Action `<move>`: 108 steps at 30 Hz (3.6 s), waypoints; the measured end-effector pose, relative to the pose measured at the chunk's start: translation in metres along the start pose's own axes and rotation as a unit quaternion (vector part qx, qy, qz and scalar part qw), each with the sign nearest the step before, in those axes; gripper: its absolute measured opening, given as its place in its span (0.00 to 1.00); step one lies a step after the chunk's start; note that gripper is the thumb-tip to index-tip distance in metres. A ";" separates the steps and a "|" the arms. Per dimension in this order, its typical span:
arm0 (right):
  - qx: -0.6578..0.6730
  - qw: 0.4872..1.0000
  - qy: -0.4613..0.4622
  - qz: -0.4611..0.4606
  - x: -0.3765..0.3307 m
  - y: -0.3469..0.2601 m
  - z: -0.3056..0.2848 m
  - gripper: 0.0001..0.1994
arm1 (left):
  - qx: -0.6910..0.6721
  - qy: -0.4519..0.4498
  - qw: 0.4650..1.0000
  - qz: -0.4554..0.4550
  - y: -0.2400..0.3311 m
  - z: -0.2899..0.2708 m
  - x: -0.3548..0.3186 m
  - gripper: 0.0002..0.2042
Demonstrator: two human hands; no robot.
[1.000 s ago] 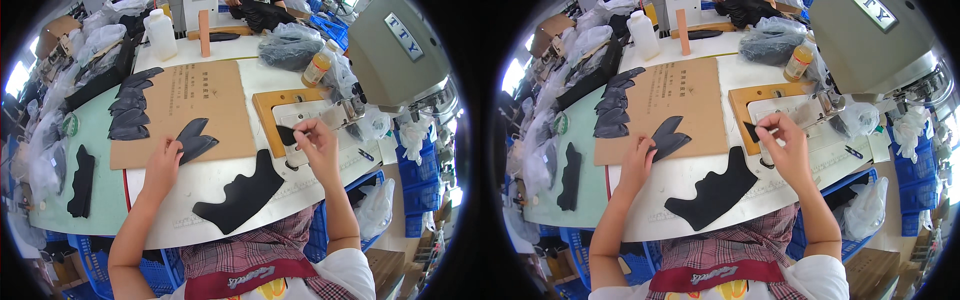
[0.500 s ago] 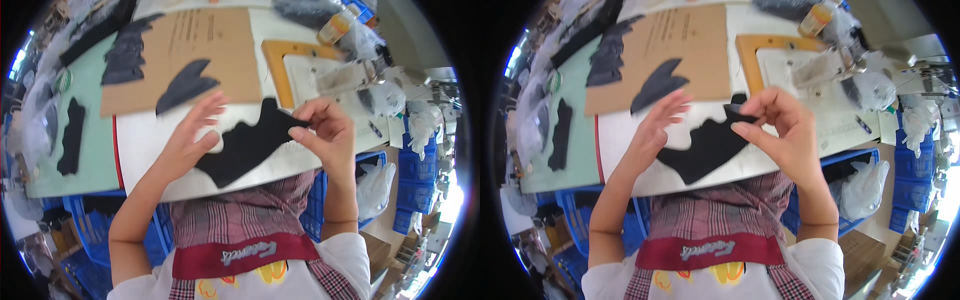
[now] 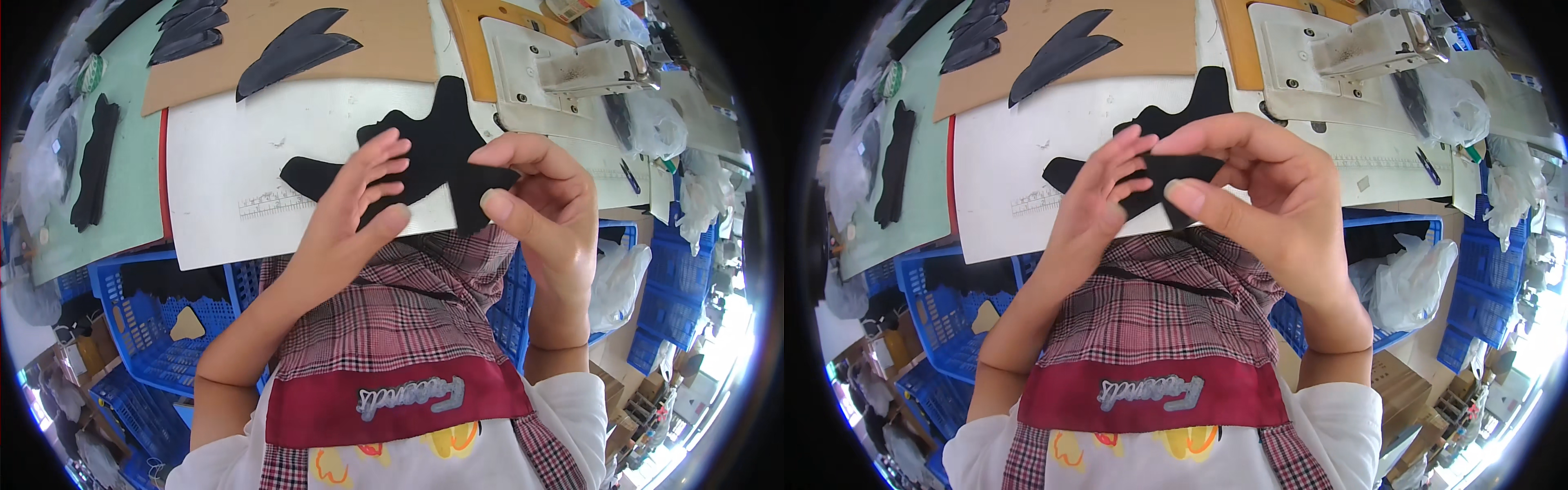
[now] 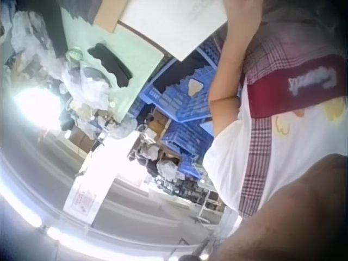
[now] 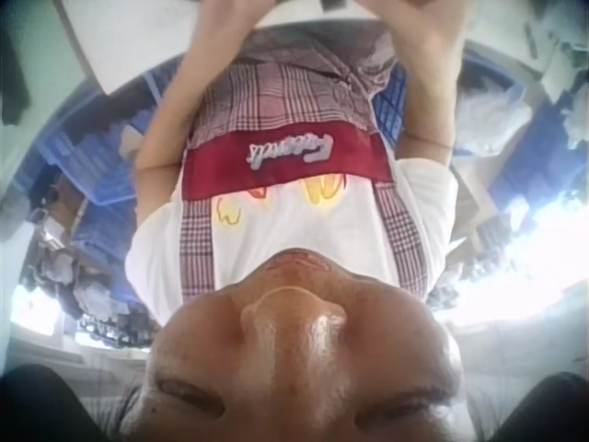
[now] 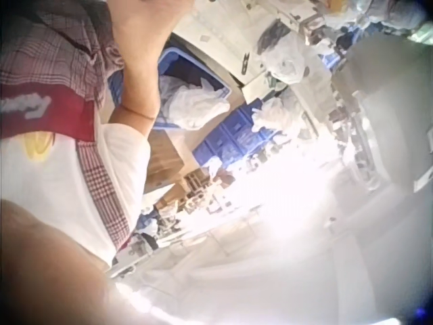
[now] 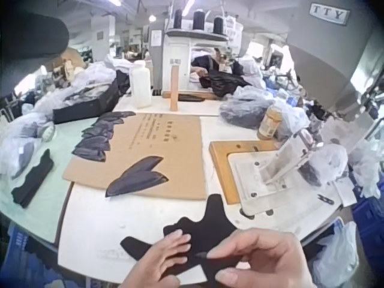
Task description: The person repeatedly picks up small black fabric pieces and places them onto a larger black fabric piece on a work table. They align the pieces by hand and smooth them down, occasionally moving the assembled parts to a blue basket. The task involves repetitive manual assembly of fabric components.
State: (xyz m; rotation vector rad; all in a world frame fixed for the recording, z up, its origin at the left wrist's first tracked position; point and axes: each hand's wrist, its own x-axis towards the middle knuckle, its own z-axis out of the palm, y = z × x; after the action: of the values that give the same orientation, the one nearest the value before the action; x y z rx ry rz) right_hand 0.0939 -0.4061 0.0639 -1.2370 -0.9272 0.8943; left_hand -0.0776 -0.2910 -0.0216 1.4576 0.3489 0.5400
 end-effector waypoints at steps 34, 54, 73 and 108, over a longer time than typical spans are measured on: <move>-0.100 0.986 0.133 0.009 0.006 0.033 -0.001 0.05 | 0.072 0.109 0.989 -0.062 0.045 -0.057 -0.006 0.06; -0.263 0.952 0.147 0.045 0.020 0.093 0.005 0.08 | 0.378 0.193 0.903 -0.071 0.005 -0.053 -0.009 0.07; -0.264 0.954 0.136 0.037 0.018 0.094 0.003 0.08 | 0.429 0.176 0.885 -0.044 0.004 -0.051 -0.005 0.06; -0.555 0.821 -0.088 -0.097 -0.027 0.098 0.049 0.40 | 0.607 -0.037 0.792 0.056 -0.007 -0.035 -0.031 0.49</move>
State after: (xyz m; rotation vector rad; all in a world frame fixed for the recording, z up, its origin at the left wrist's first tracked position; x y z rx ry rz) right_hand 0.0333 -0.4024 -0.0314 -1.9881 -1.8163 0.2277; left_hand -0.1212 -0.2786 -0.0346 2.7593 0.5990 0.3203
